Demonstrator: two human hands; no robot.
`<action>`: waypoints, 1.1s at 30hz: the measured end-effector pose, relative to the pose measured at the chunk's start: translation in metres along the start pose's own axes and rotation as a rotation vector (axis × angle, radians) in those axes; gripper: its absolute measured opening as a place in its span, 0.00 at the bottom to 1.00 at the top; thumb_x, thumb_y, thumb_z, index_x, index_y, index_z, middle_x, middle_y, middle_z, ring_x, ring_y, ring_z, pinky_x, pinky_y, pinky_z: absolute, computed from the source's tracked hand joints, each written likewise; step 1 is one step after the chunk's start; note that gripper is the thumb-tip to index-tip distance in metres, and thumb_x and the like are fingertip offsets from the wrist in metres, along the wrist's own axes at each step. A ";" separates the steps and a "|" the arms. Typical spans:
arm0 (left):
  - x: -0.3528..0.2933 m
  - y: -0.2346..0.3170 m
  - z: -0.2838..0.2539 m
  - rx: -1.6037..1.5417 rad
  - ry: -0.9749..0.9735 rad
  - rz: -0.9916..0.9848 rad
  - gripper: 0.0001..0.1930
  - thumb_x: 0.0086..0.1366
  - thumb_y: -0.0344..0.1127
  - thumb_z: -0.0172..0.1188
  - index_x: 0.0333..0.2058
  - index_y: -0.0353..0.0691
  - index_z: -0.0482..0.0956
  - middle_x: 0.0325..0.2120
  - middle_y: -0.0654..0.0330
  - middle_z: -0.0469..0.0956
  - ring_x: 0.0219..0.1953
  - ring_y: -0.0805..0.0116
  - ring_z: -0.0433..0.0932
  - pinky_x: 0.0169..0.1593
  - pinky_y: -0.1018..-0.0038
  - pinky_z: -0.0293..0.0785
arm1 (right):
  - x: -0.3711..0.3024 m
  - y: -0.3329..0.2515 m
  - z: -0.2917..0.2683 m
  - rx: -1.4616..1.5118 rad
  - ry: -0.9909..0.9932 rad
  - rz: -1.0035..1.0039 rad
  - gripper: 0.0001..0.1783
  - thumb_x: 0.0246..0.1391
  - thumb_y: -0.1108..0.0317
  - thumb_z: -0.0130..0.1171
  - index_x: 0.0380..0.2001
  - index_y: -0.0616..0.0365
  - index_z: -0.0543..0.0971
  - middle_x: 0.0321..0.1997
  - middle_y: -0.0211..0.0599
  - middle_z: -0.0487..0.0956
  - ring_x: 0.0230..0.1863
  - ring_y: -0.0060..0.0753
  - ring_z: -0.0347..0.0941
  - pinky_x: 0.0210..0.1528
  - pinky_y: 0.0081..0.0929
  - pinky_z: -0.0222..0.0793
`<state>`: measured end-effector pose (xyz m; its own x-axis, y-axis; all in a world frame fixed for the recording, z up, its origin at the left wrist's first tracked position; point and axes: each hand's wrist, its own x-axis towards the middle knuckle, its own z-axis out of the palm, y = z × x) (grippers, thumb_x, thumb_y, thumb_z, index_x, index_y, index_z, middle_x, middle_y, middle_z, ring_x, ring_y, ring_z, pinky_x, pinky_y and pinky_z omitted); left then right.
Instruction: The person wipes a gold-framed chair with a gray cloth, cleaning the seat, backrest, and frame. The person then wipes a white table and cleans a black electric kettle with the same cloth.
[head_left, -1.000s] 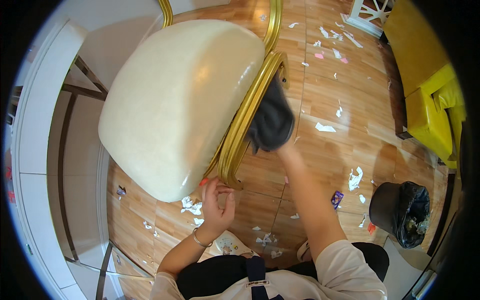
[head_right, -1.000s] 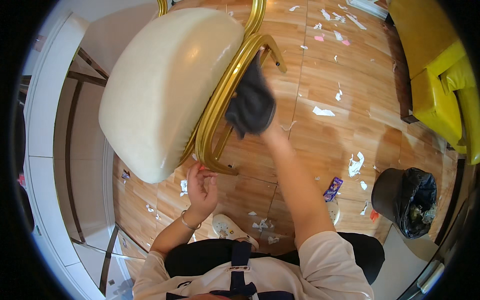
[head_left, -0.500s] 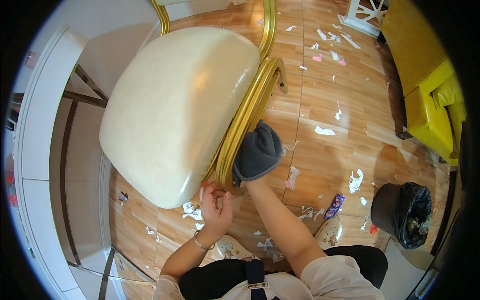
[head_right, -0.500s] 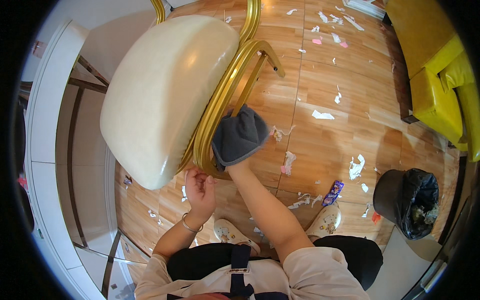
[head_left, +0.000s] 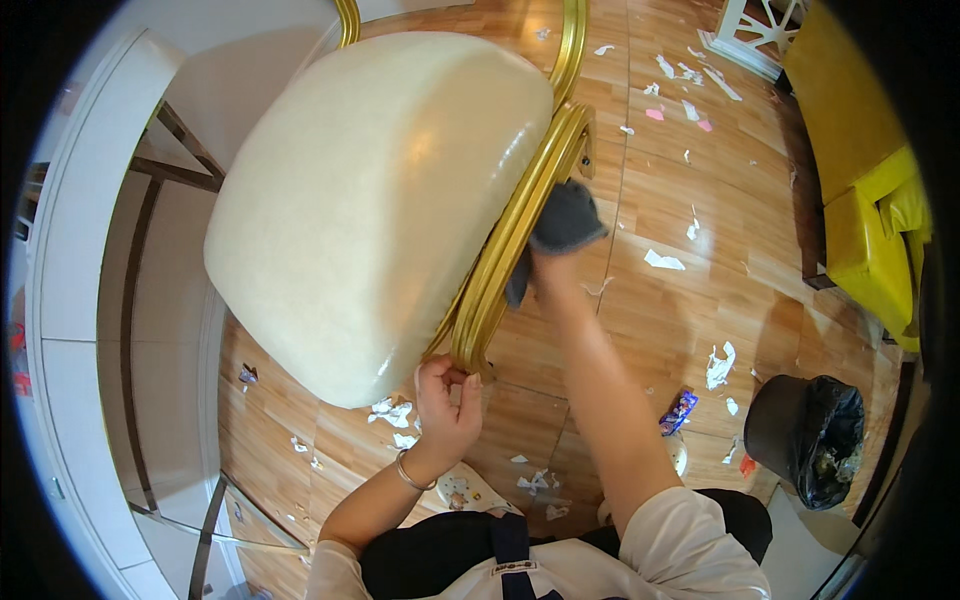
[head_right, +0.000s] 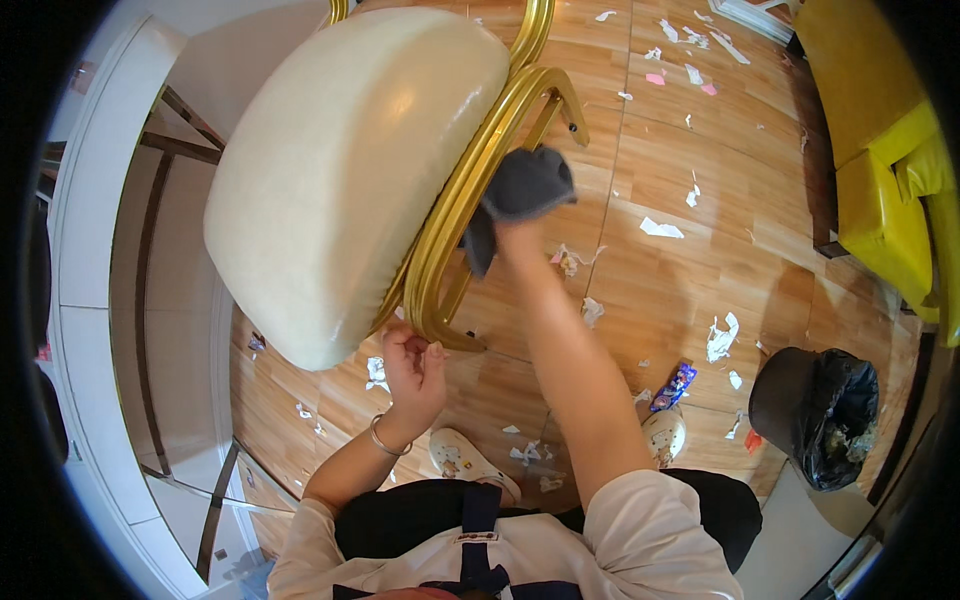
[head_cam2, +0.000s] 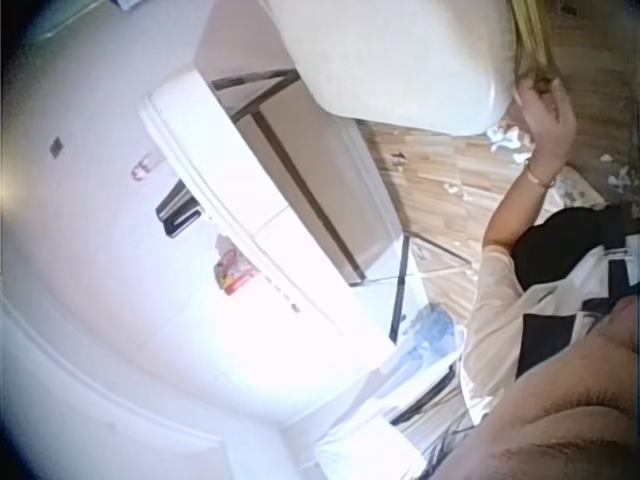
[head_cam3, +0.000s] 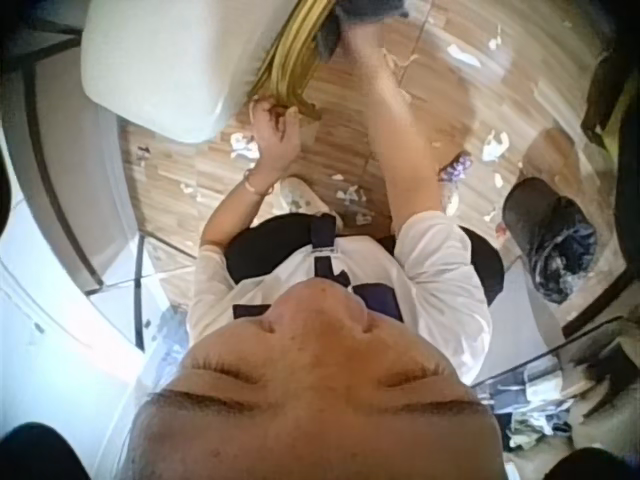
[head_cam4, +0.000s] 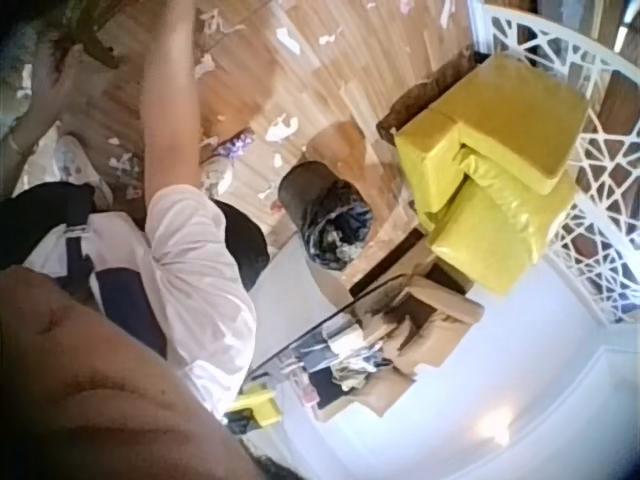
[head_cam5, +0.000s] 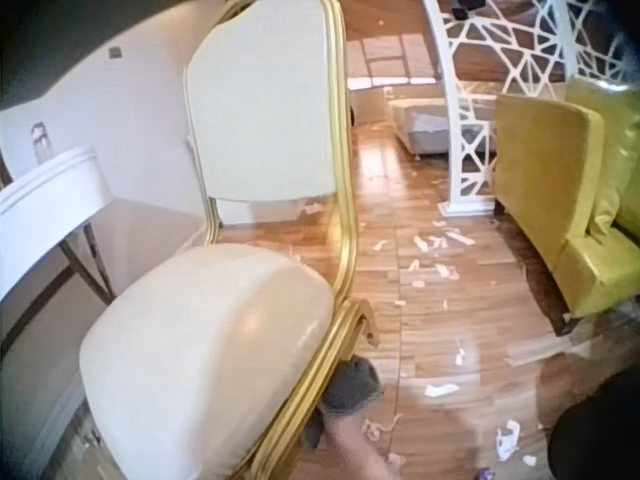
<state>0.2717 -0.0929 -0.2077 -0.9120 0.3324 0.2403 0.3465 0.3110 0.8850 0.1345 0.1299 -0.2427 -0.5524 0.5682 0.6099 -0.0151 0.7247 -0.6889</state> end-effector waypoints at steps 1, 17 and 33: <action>0.002 0.003 0.001 0.019 -0.001 0.018 0.16 0.64 0.23 0.55 0.48 0.28 0.62 0.42 0.52 0.64 0.33 0.70 0.73 0.39 0.76 0.72 | -0.009 -0.015 -0.013 -0.185 -0.028 -0.103 0.08 0.41 0.63 0.61 0.22 0.56 0.77 0.26 0.40 0.76 0.33 0.50 0.70 0.36 0.44 0.63; 0.002 0.012 -0.005 -0.168 -0.060 0.008 0.21 0.64 0.20 0.52 0.54 0.34 0.57 0.40 0.57 0.65 0.34 0.73 0.69 0.40 0.76 0.68 | -0.135 -0.087 -0.075 0.437 -0.325 0.229 0.08 0.47 0.70 0.58 0.32 0.62 0.79 0.34 0.42 0.76 0.40 0.50 0.69 0.41 0.38 0.66; -0.016 0.021 -0.010 -0.077 -0.043 0.121 0.31 0.56 0.38 0.67 0.52 0.31 0.62 0.45 0.43 0.66 0.45 0.48 0.69 0.49 0.64 0.69 | -0.138 -0.087 -0.085 0.583 -0.918 0.236 0.16 0.52 0.71 0.59 0.45 0.59 0.74 0.42 0.42 0.73 0.43 0.36 0.72 0.43 0.29 0.68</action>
<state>0.2910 -0.1003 -0.1885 -0.8539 0.4016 0.3310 0.4337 0.1975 0.8792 0.2832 0.0216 -0.2342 -0.9964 -0.0109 0.0839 -0.0844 0.2054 -0.9750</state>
